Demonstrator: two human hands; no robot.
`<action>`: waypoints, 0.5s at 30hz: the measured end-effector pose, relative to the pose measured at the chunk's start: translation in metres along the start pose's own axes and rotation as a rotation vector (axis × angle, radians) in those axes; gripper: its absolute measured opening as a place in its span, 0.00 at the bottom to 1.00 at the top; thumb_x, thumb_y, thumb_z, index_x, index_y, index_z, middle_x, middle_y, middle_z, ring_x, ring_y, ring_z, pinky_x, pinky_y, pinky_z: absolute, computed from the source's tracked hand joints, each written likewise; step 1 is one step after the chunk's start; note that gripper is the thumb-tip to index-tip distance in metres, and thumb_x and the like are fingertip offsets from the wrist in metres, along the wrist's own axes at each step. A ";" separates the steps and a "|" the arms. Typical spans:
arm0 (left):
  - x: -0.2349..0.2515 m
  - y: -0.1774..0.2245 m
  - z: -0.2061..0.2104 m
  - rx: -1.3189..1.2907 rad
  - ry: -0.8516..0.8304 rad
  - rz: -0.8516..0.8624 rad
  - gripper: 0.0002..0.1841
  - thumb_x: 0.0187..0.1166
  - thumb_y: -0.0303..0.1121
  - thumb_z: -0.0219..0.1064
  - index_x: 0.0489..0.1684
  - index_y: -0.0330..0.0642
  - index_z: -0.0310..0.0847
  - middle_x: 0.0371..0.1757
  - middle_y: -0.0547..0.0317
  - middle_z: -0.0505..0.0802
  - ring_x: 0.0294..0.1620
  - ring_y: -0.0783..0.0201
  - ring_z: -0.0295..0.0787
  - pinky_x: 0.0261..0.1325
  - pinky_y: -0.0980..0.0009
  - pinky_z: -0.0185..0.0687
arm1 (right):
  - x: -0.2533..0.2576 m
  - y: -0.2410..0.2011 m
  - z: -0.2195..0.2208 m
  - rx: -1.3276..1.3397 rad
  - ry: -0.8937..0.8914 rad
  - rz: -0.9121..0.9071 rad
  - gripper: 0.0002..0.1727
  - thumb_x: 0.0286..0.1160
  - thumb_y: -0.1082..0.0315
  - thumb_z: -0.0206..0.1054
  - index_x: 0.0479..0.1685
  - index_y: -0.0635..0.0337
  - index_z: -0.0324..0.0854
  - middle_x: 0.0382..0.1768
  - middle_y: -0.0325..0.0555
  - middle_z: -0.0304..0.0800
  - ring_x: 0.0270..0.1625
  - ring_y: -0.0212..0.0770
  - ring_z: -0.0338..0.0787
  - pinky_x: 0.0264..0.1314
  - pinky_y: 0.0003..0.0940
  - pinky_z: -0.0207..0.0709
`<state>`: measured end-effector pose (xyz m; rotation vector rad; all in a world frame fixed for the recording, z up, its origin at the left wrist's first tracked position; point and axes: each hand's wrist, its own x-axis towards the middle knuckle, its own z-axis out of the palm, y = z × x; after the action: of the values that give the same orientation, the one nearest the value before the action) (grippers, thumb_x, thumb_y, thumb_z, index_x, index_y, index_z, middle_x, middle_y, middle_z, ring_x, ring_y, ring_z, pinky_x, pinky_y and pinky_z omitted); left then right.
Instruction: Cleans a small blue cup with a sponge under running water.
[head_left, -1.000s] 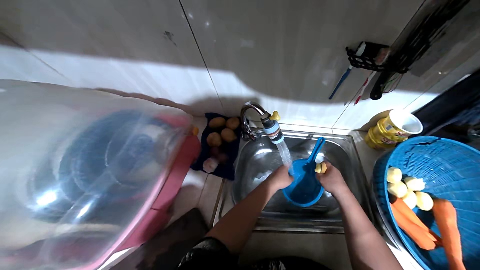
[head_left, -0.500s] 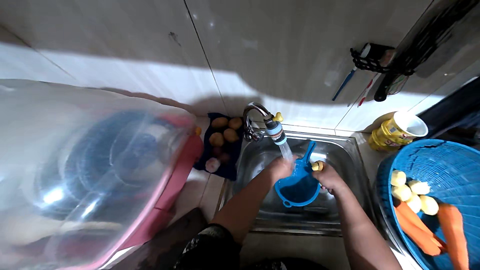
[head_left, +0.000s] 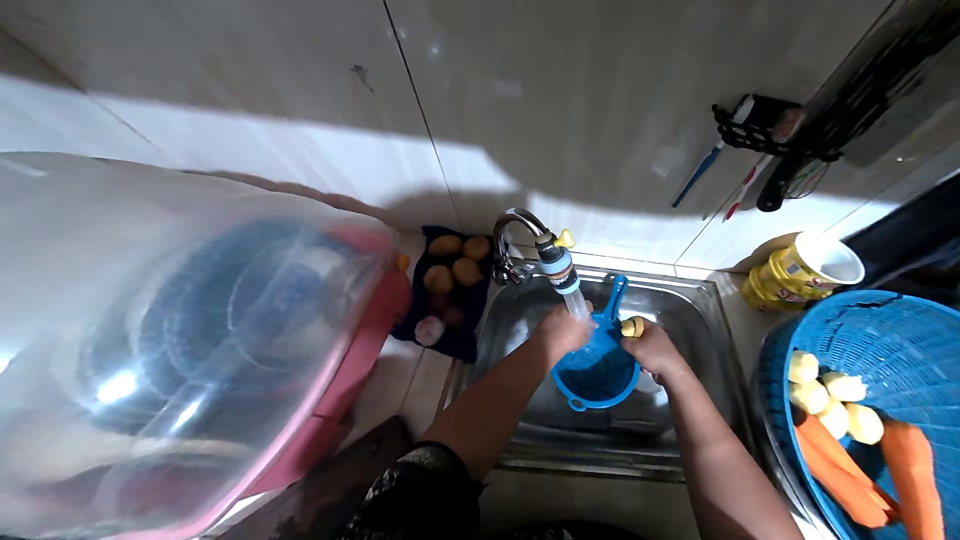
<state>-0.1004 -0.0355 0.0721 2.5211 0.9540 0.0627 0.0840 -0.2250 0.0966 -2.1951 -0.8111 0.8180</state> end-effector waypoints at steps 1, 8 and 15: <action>0.001 -0.001 0.001 0.008 0.008 -0.007 0.32 0.73 0.67 0.62 0.67 0.57 0.80 0.60 0.53 0.92 0.62 0.50 0.90 0.65 0.40 0.84 | 0.002 0.001 0.002 -0.012 0.002 -0.010 0.23 0.53 0.54 0.82 0.52 0.39 0.84 0.35 0.42 0.91 0.30 0.42 0.91 0.20 0.49 0.84; -0.007 -0.004 -0.003 0.082 0.024 -0.020 0.44 0.57 0.82 0.62 0.64 0.57 0.82 0.60 0.53 0.92 0.63 0.48 0.89 0.63 0.35 0.83 | -0.001 -0.005 0.007 -0.011 -0.014 -0.016 0.24 0.50 0.55 0.83 0.52 0.38 0.84 0.37 0.42 0.91 0.32 0.42 0.92 0.21 0.49 0.84; 0.002 -0.021 0.025 0.126 0.068 -0.065 0.50 0.50 0.90 0.56 0.60 0.59 0.85 0.55 0.57 0.94 0.58 0.50 0.91 0.59 0.38 0.86 | 0.001 0.002 0.015 0.010 -0.070 0.024 0.24 0.53 0.54 0.82 0.53 0.38 0.83 0.35 0.43 0.91 0.28 0.44 0.90 0.19 0.50 0.83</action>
<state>-0.1071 -0.0299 0.0406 2.6141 1.0982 0.0704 0.0742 -0.2204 0.0863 -2.1822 -0.8142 0.9128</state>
